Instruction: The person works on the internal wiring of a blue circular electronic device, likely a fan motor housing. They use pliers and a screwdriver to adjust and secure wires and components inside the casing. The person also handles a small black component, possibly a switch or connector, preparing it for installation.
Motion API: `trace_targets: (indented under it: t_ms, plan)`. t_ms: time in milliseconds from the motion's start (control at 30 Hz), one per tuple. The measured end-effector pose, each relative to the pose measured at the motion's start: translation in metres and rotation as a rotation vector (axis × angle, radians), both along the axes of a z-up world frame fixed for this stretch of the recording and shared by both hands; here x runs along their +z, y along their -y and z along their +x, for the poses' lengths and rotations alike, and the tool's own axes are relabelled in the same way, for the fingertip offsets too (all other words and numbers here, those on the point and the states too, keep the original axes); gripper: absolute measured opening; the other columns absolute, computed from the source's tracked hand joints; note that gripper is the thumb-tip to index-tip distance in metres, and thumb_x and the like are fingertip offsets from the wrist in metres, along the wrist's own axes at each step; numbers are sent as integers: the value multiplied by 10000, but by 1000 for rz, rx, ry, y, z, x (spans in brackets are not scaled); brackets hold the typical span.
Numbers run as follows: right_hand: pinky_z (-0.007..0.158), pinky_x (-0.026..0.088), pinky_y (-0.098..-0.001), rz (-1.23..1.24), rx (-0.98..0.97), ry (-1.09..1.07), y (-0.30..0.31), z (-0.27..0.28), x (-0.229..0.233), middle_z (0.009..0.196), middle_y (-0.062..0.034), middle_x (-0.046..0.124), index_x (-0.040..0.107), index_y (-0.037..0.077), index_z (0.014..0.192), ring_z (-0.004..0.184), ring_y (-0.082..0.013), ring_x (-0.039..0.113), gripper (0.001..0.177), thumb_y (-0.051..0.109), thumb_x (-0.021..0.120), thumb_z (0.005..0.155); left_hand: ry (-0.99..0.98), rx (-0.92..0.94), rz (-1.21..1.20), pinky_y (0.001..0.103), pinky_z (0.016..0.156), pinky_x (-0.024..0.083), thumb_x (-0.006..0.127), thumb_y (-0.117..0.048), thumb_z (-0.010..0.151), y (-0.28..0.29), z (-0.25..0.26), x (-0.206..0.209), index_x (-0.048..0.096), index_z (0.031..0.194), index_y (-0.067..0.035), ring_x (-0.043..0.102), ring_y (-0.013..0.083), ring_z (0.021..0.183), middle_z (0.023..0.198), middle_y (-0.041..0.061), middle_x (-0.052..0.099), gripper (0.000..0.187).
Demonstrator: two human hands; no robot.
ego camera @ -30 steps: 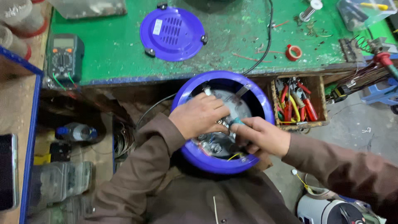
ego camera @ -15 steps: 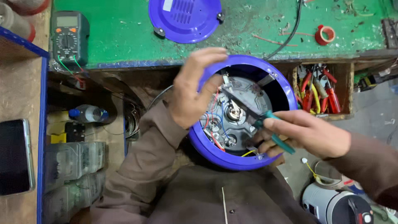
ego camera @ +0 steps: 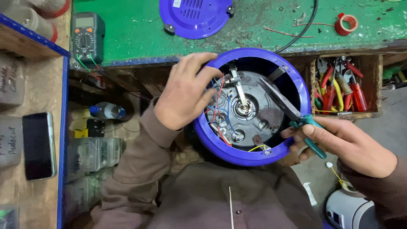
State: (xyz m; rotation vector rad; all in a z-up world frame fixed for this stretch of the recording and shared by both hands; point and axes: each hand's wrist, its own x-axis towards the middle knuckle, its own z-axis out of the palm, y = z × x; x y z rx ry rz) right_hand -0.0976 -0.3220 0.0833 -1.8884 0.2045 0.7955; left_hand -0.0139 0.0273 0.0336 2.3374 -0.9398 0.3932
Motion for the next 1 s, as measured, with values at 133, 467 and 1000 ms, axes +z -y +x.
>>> trace_targets:
  t_ms: [133, 467, 1000]
  plan:
    - [556, 480, -348, -208, 120, -20, -6, 12, 11, 728, -156, 829, 910, 30, 1045, 571, -268, 852, 445, 312, 568, 1007, -4, -37, 82, 567, 1027, 445, 656, -306, 1032, 13, 1, -1, 613, 1261, -140, 465, 396, 1352, 1492, 141, 484, 286]
    - [612, 607, -418, -227, 215, -210, -60, 66, 32, 943, -185, 866, 773, -96, 946, 728, -313, 775, 461, 283, 529, 1045, -121, 54, 21, 607, 1069, 424, 663, -83, 870, 30, 13, -29, 637, 1094, -123, 432, 454, 1370, 1522, 190, 450, 229]
    - [619, 623, -487, -397, 262, -312, -104, 97, 58, 928, -290, 828, 729, -179, 930, 726, -441, 786, 511, 265, 533, 1088, -13, 89, -28, 536, 1170, 425, 552, 65, 758, 31, 14, -51, 703, 961, 23, 474, 444, 1338, 1479, 242, 501, 256]
